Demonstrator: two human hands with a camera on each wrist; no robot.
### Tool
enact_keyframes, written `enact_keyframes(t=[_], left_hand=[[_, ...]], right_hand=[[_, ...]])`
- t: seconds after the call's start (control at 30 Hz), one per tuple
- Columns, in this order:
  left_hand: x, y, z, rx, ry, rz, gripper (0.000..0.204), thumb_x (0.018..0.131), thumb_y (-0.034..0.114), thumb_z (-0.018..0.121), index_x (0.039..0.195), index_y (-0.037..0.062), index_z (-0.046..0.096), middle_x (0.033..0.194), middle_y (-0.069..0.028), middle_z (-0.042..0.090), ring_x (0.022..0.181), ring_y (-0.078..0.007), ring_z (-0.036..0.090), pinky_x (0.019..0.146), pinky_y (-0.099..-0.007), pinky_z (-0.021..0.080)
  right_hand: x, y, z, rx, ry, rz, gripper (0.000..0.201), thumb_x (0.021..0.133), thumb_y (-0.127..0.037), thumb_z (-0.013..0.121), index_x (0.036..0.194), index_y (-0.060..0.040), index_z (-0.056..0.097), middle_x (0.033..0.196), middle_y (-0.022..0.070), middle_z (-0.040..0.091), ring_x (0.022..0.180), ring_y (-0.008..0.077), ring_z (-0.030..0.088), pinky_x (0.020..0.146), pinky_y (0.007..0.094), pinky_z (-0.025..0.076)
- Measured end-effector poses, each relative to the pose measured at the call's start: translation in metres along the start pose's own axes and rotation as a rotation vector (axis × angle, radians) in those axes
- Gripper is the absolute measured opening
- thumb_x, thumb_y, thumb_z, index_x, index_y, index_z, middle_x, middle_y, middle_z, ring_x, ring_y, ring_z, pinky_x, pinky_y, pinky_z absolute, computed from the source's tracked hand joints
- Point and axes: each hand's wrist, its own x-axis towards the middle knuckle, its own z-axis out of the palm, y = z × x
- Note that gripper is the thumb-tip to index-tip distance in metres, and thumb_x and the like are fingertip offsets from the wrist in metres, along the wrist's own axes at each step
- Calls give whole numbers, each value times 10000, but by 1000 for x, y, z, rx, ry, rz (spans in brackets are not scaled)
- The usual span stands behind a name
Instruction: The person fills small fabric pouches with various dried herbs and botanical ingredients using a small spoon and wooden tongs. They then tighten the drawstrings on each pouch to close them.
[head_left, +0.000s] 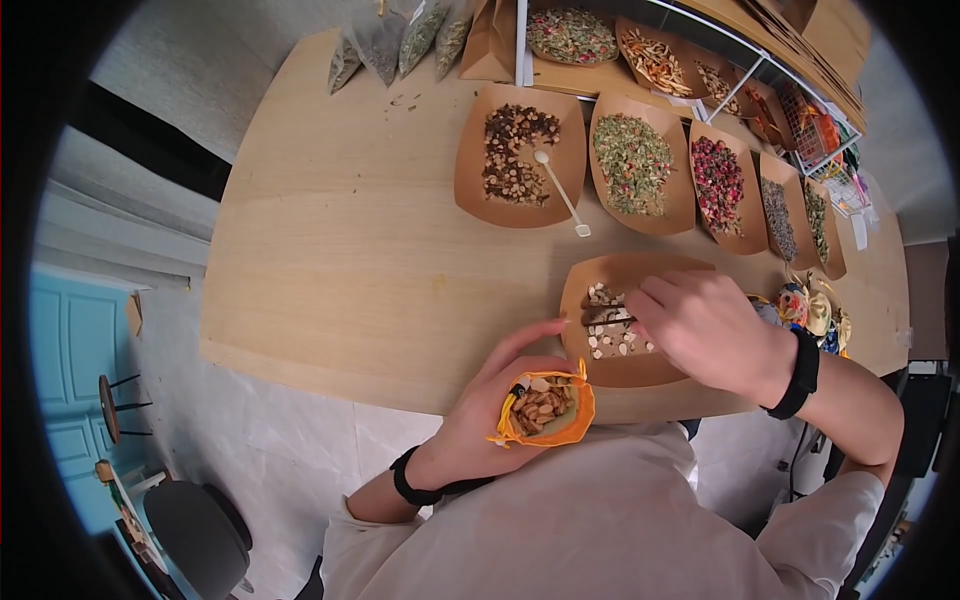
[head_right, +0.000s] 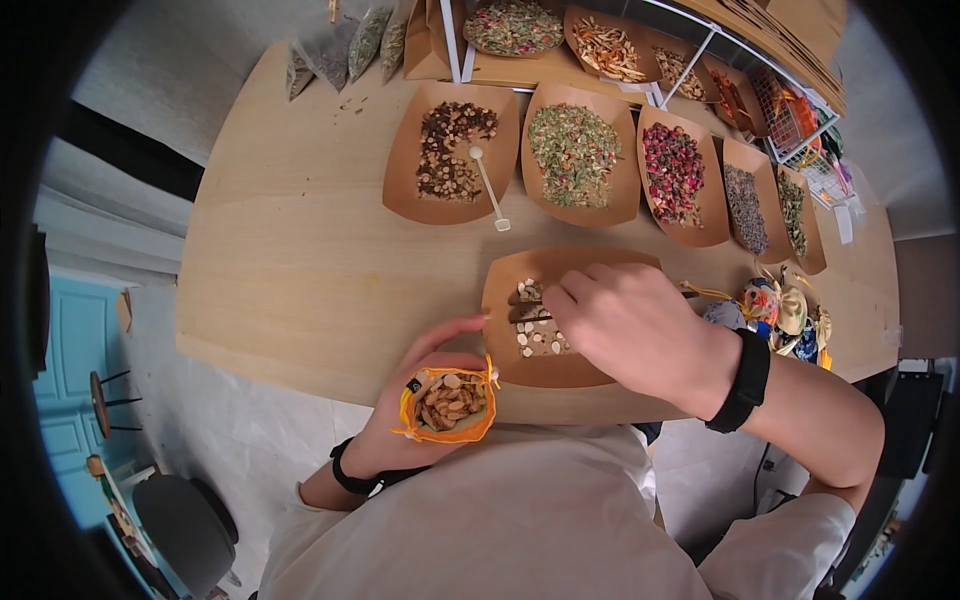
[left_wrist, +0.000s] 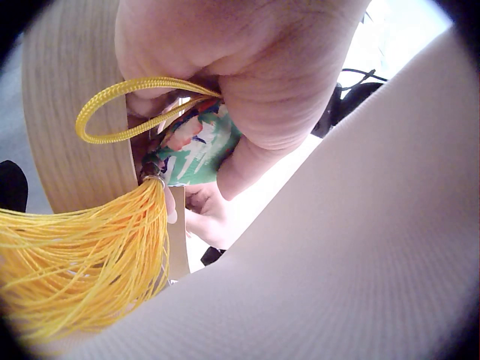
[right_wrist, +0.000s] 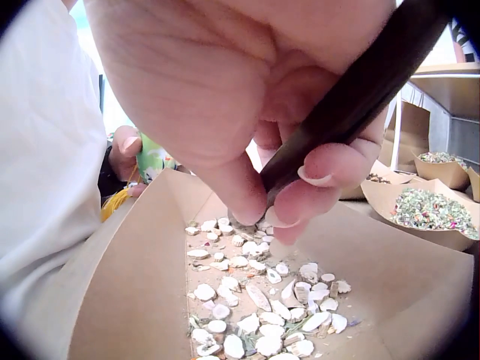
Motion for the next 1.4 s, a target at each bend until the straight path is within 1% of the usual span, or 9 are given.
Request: enact_keyframes(t=[0.33, 0.67, 0.77, 0.97, 1.03, 1.07, 1.13, 1.27, 1.4], left_hand=[[1, 0, 0, 8, 5, 19, 508, 794, 82, 847, 1250, 65, 624, 1550, -182, 385, 1422, -318, 439, 1104, -394, 423], [0, 1, -1, 18, 0, 21, 521, 794, 84, 849, 1263, 70, 622, 1553, -182, 384, 1424, -315, 438, 1102, -397, 427], [0, 0, -1, 18, 1, 25, 526, 792, 81, 851, 1265, 66, 620, 1554, -185, 381, 1419, -313, 444, 1098, -393, 431], [-1, 0, 0, -8, 3, 16, 525, 794, 58, 845, 1265, 52, 614, 1552, -194, 380, 1399, -292, 471, 1083, -379, 448], [-1, 0, 1, -11, 19, 9, 541, 766, 71, 861, 1248, 71, 615, 1544, -165, 403, 1399, -341, 469, 1085, -399, 462], [-1, 1, 1, -11, 19, 9, 541, 766, 71, 861, 1248, 71, 615, 1544, -165, 403, 1399, -341, 469, 1085, -399, 462], [0, 1, 0, 14, 4, 25, 523, 795, 55, 842, 1265, 52, 613, 1551, -191, 381, 1393, -286, 476, 1081, -378, 450], [0, 1, -1, 28, 3, 38, 521, 794, 60, 844, 1261, 53, 615, 1551, -193, 383, 1393, -291, 475, 1080, -378, 448], [0, 1, 0, 22, 5, 31, 518, 791, 67, 848, 1256, 53, 620, 1553, -191, 385, 1401, -297, 467, 1083, -378, 442]], right_hand=[[0, 0, 3, -28, 16, -7, 108, 760, -75, 643, 839, -10, 608, 784, 102, 647, 729, 262, 685, 614, 370, 555], [-1, -1, 5, -80, 4, 0, 116, 770, -88, 640, 856, -14, 619, 769, 82, 649, 723, 242, 691, 607, 359, 551], [-2, -1, 4, -93, 24, -4, 113, 771, -91, 637, 853, -18, 615, 761, 78, 644, 719, 245, 691, 605, 358, 551], [-1, 4, -8, -52, 16, 37, 114, 754, -77, 643, 844, -24, 600, 785, 93, 636, 760, 272, 687, 635, 371, 556], [-2, 5, -8, -34, 26, 67, 126, 744, -69, 649, 848, -20, 598, 798, 98, 635, 770, 282, 681, 649, 375, 556], [-2, 5, -8, -35, 27, 67, 126, 744, -69, 649, 848, -20, 598, 798, 98, 635, 770, 282, 681, 649, 375, 556], [-3, 4, -5, -40, 17, 52, 133, 741, -68, 652, 851, -19, 597, 790, 96, 632, 754, 276, 676, 652, 373, 556], [-2, 4, 0, -62, 10, 40, 133, 737, -66, 653, 849, -21, 598, 789, 94, 632, 748, 269, 675, 649, 369, 555], [0, 3, 4, -107, 30, 25, 118, 747, -90, 648, 843, -38, 601, 778, 78, 632, 732, 242, 673, 628, 350, 549]])
